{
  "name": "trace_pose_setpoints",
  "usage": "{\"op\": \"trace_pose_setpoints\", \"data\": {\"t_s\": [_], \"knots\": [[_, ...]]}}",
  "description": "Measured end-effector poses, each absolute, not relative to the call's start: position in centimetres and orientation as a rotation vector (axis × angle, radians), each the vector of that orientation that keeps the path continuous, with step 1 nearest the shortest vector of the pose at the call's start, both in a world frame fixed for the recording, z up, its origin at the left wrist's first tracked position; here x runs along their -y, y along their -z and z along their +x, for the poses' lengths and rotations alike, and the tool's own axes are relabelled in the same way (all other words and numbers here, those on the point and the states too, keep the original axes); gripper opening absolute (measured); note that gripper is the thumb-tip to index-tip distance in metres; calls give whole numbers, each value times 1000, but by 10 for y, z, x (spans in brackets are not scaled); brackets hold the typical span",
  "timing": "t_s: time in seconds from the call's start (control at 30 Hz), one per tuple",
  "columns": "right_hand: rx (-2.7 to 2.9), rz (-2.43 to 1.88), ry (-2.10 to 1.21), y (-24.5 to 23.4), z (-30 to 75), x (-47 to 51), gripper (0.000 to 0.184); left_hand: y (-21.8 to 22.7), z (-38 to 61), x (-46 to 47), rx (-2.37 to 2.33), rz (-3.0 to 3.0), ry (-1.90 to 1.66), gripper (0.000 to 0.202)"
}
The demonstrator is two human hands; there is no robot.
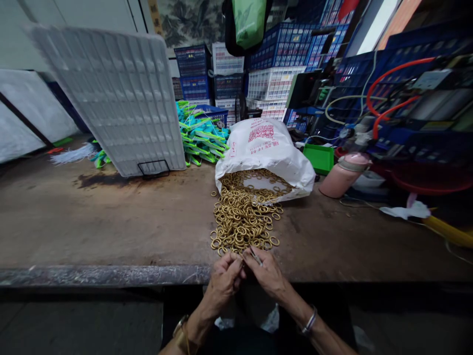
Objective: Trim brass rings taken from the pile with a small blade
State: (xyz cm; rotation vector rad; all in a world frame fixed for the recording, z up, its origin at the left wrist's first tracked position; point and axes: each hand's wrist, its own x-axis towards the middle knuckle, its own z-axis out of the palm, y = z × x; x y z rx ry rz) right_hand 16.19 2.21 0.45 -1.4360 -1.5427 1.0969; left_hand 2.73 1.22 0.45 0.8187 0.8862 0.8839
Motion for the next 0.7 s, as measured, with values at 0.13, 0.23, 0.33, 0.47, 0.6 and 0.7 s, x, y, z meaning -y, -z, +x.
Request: {"op": "trace_pose_setpoints", "data": {"t_s": [0.13,0.23,0.33,0.47,0.6,0.7], "knots": [[1574,-1439,-1080,-5,161,-22,30,-5,28,-11,-915,834,-895,34],[1503,-1414,-1161,-7,161,-24,29,-5,27,-11,-881,813,-911,35],[1473,-1400,-1184,-8,162,-26,27,-5,27,-9,-849,786,-929,35],[1594,-1479,-1026,-5,165,-24,27,-4,26,-8,-825,746,-966,33],[1912,-1540,-795,-2,164,-15,15,-4,26,-8,-830,739,-989,33],[2078,-1567,-667,-1,162,-10,19,-5,26,-8,-868,744,-982,34]]}}
